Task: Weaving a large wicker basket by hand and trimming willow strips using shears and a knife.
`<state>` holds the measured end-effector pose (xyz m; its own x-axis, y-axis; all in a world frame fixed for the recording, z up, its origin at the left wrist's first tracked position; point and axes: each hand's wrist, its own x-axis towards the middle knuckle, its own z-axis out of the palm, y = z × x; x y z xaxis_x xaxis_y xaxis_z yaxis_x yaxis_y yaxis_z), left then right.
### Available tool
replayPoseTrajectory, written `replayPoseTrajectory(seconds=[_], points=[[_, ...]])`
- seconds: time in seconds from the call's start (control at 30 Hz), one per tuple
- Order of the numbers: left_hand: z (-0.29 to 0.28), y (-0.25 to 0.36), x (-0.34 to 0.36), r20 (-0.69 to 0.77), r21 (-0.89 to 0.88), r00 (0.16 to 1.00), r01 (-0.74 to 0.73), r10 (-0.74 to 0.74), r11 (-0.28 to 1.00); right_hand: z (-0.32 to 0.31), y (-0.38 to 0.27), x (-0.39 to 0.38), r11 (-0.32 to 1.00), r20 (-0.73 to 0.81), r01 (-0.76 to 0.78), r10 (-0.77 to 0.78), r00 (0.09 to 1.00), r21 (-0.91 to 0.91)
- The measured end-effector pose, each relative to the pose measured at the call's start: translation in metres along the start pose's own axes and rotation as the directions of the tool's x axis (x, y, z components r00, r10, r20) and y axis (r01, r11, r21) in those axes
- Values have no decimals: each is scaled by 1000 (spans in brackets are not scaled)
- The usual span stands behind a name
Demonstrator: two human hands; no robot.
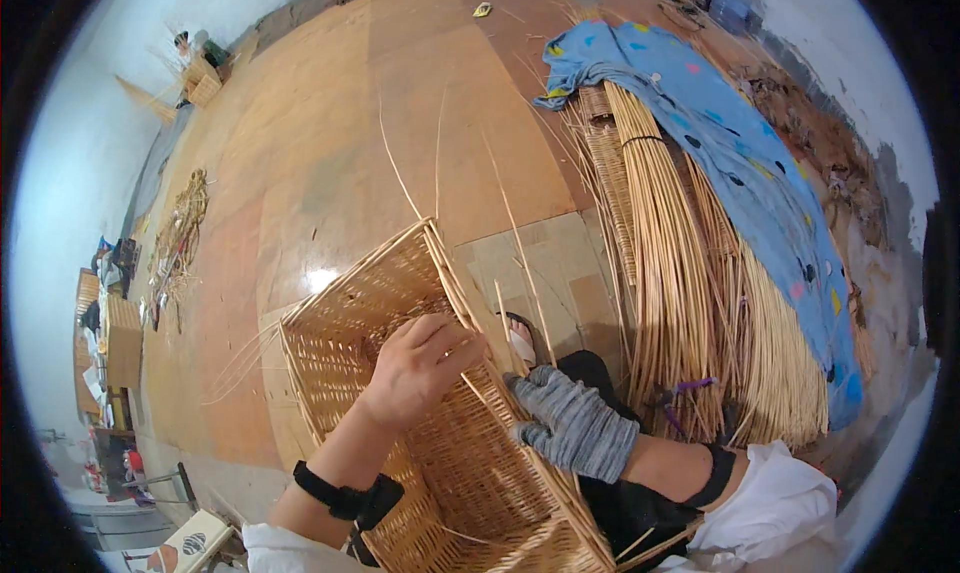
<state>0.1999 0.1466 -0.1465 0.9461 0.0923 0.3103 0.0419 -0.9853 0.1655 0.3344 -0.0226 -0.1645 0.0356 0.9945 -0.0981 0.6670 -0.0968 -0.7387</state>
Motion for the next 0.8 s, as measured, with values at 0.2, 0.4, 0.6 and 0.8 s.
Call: replayPoseTrajectory(seconds=[0.2, 0.4, 0.6, 0.8], points=[[11, 24, -5, -77, 267, 984, 176, -161, 948, -1, 0, 14, 999, -143, 45, -45, 989, 1], [29, 58, -6, -328, -242, 742, 532, -585, 811, 3, 14, 35, 909, -176, -137, 221, 959, 394], [27, 83, 9, 24, -676, 469, 659, -883, 331, 8, 14, 28, 843, -201, -39, 173, 964, 537], [37, 88, 1, -156, -802, 299, 518, -941, 298, 9, -2, 7, 986, -316, 87, -39, 948, 139]])
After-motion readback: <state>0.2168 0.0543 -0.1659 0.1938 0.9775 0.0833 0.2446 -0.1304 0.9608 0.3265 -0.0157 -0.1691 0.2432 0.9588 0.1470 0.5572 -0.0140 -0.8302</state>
